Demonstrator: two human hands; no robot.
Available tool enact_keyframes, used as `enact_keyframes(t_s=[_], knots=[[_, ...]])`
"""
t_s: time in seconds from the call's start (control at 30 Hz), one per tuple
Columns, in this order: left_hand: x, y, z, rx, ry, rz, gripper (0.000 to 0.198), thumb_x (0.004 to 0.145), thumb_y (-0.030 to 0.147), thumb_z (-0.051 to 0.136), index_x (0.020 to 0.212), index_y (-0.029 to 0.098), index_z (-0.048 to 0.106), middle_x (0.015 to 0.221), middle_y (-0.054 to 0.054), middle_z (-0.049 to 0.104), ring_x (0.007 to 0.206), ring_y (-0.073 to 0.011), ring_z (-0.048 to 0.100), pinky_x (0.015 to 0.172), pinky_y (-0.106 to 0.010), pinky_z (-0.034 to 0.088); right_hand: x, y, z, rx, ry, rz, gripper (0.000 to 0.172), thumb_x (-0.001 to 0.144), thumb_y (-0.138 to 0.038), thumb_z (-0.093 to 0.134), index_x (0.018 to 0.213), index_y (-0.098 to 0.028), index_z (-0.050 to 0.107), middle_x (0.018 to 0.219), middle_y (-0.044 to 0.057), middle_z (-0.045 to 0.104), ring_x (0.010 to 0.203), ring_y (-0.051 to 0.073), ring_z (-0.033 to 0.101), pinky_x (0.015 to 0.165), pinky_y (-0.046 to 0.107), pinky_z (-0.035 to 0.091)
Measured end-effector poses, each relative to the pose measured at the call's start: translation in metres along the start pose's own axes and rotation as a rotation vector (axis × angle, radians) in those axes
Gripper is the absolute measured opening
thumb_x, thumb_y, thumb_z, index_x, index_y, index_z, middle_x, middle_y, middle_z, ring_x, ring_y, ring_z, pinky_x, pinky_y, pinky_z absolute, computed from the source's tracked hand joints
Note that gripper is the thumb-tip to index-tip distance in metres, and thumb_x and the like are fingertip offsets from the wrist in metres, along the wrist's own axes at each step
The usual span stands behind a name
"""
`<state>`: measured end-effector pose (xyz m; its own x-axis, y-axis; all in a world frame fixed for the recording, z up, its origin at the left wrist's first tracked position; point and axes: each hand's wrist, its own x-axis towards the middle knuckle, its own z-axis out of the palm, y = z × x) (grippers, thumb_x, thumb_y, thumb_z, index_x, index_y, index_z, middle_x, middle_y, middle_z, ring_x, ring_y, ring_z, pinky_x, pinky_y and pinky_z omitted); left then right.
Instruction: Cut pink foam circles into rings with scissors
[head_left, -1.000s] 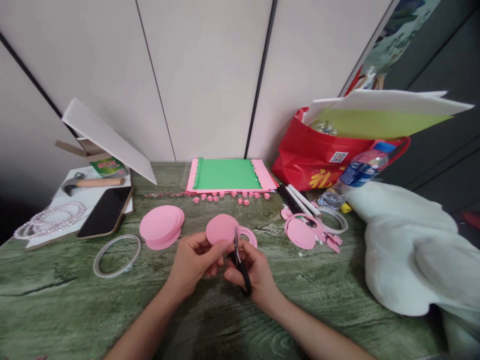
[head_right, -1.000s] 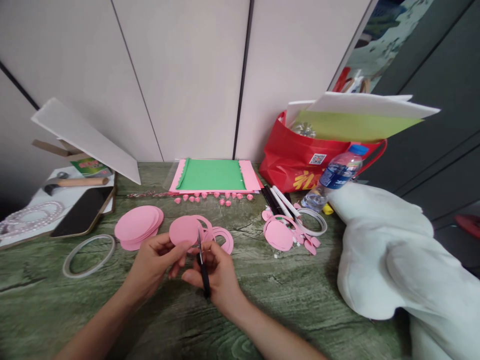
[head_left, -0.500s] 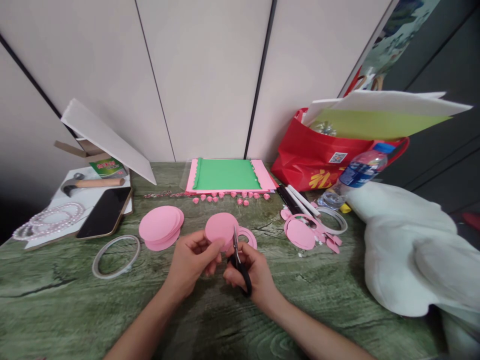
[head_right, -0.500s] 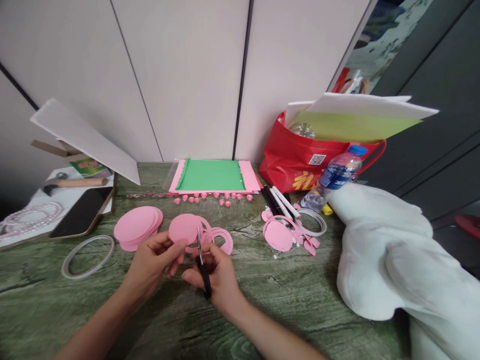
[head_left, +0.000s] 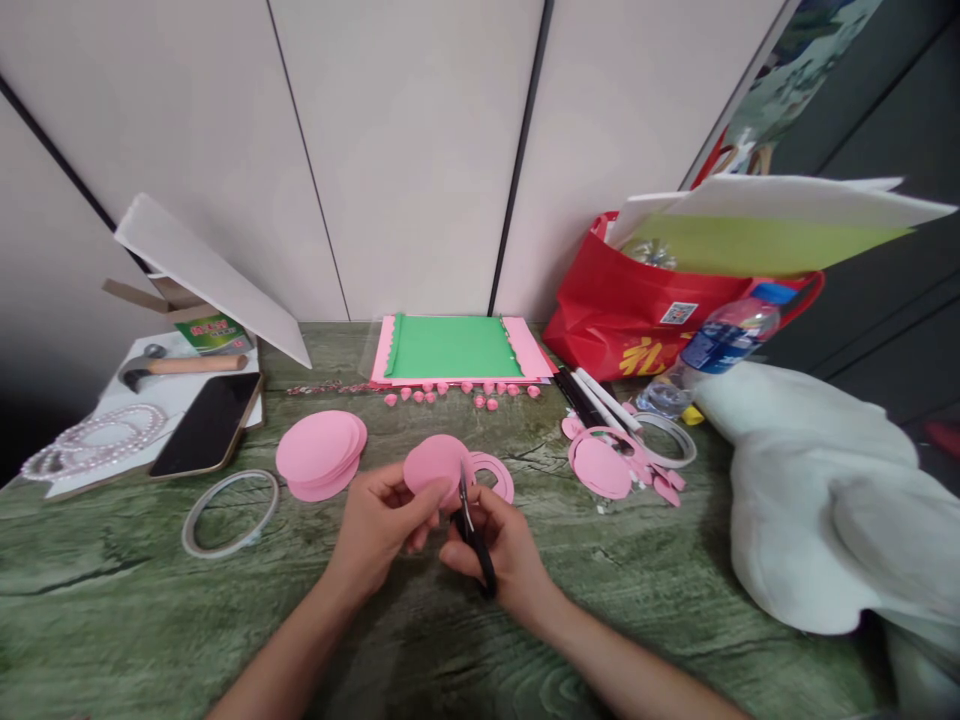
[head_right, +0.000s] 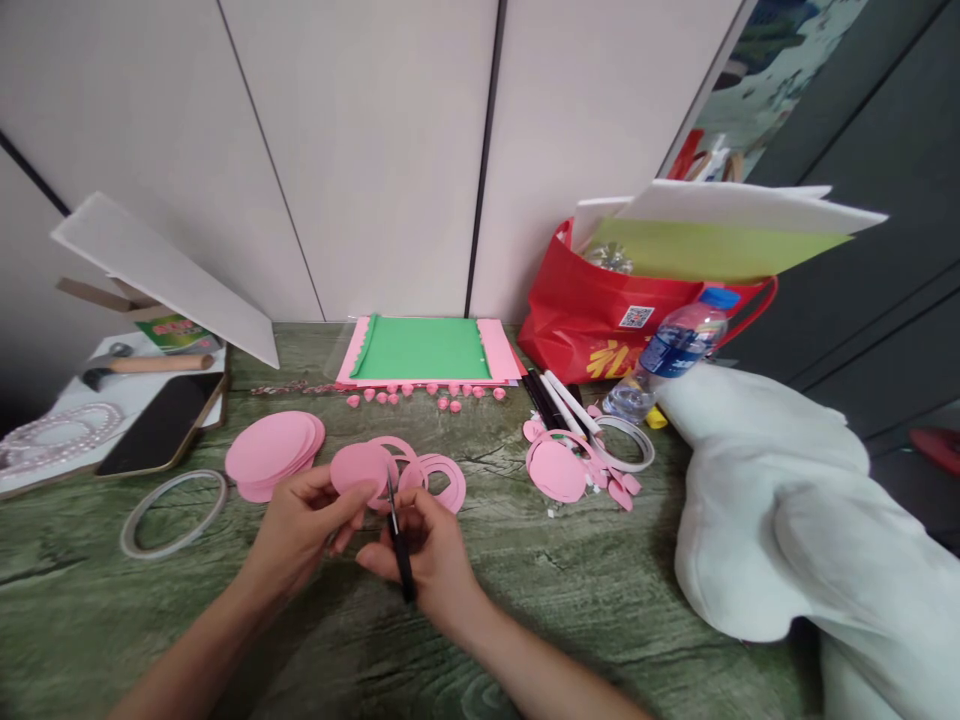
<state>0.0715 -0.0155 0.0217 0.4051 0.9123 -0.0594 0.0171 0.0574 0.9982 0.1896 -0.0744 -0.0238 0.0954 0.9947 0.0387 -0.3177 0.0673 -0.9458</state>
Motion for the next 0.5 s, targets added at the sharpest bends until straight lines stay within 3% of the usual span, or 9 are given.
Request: enact_keyframes(t_s=[0.5], knots=[[-0.0008, 0.0004, 0.0011, -0.001, 0.004, 0.002, 0.020, 0.069, 0.031, 0.065, 0.062, 0.013, 0.059, 0.042, 0.005, 0.049, 0.031, -0.0033, 0.037, 0.031, -0.014, 0.026, 0.0014, -0.0012, -0.0020, 0.009, -0.041, -0.026, 0.042, 0.056, -0.041, 0.078, 0.082, -0.020, 0.053, 0.055, -0.008, 0.044, 0.047, 0.008, 0.032, 0.046, 0.021, 0.024]])
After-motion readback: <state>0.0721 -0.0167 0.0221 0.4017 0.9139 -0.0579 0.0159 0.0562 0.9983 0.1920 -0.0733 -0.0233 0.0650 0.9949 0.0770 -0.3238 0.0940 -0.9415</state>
